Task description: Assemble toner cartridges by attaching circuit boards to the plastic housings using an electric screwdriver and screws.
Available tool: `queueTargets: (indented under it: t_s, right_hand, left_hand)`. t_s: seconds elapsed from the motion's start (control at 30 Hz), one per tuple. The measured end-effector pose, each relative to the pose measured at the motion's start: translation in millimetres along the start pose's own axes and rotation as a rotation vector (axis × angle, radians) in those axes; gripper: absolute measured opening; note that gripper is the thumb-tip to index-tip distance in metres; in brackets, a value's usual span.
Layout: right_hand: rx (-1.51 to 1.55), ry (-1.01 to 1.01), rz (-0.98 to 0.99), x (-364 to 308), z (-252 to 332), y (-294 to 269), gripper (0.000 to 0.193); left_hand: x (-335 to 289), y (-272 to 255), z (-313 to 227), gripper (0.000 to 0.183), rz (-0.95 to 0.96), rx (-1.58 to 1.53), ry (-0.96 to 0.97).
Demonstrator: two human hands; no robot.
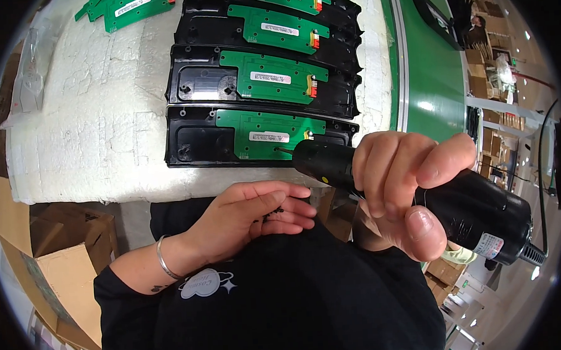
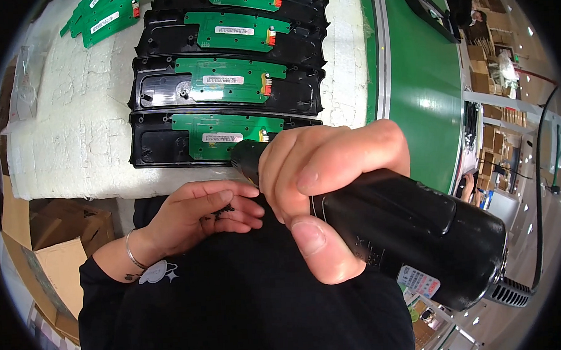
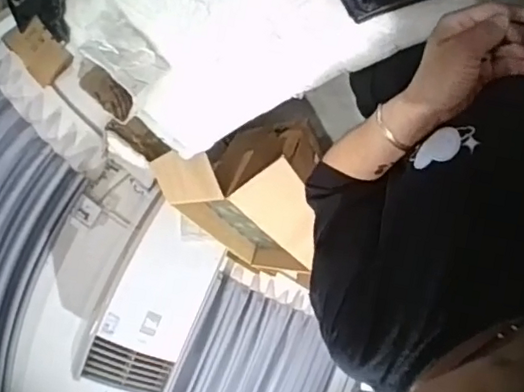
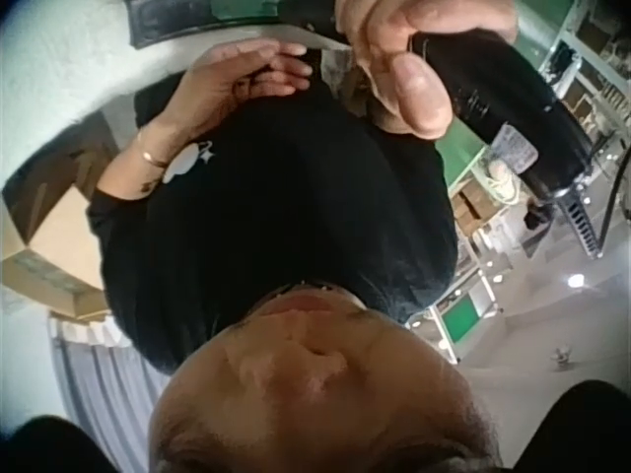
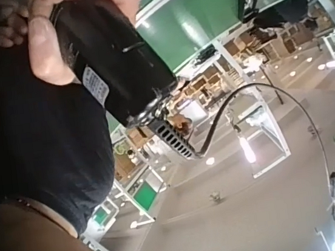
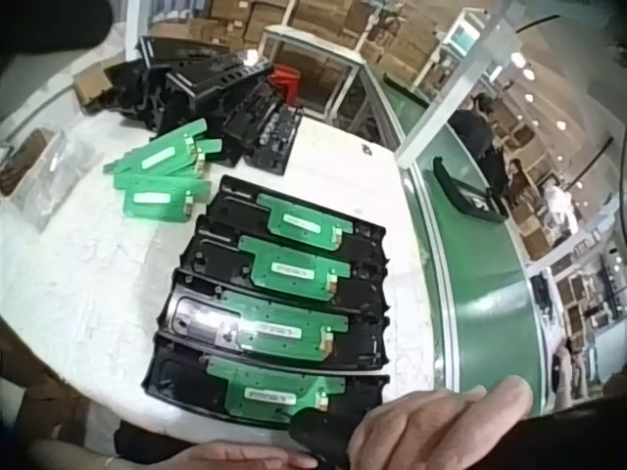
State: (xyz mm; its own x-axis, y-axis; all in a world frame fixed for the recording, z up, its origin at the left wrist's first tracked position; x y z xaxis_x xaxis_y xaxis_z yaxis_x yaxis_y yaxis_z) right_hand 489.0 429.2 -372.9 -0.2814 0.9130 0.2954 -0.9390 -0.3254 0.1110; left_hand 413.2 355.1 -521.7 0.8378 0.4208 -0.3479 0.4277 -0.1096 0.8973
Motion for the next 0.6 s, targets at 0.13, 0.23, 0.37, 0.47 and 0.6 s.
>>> queueTargets:
  t_s: [0.13,0.23,0.37,0.47,0.6]
  right_hand:
    - [-0.024,0.015,0.024,4,0,6,0.027]
    - [-0.072,0.052,0.062,6,-1,11,0.027]
    - [-0.036,0.045,0.005,7,-2,10,0.028]
    - [-0.031,0.073,0.017,9,-7,12,0.028]
    - [-0.056,0.116,0.041,12,-7,17,0.027]
  left_hand:
    - [-1,-2,-6,0.025,-0.005,0.088,0.085]
    - [-2,-1,-8,0.018,0.000,0.088,0.068]
    - [-2,-4,-15,0.014,0.004,0.256,0.143]
    - [-4,-9,-20,0.013,-0.056,0.243,0.176]
    - [-7,-10,-21,0.015,-0.097,0.099,0.170]
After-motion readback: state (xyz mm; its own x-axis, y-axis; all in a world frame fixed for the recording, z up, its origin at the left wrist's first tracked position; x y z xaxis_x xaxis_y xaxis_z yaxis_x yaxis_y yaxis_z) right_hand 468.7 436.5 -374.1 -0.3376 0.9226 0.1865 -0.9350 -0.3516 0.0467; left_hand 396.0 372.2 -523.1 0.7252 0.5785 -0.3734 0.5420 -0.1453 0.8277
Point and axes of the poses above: each hand's wrist, its own x-axis towards the middle knuckle, its own y-axis out of the palm, z = x × y, the point moved 9 cm from there along x, towards the middle knuckle, and after that the axes turned 7 degrees about y, right-handed, at the moved point
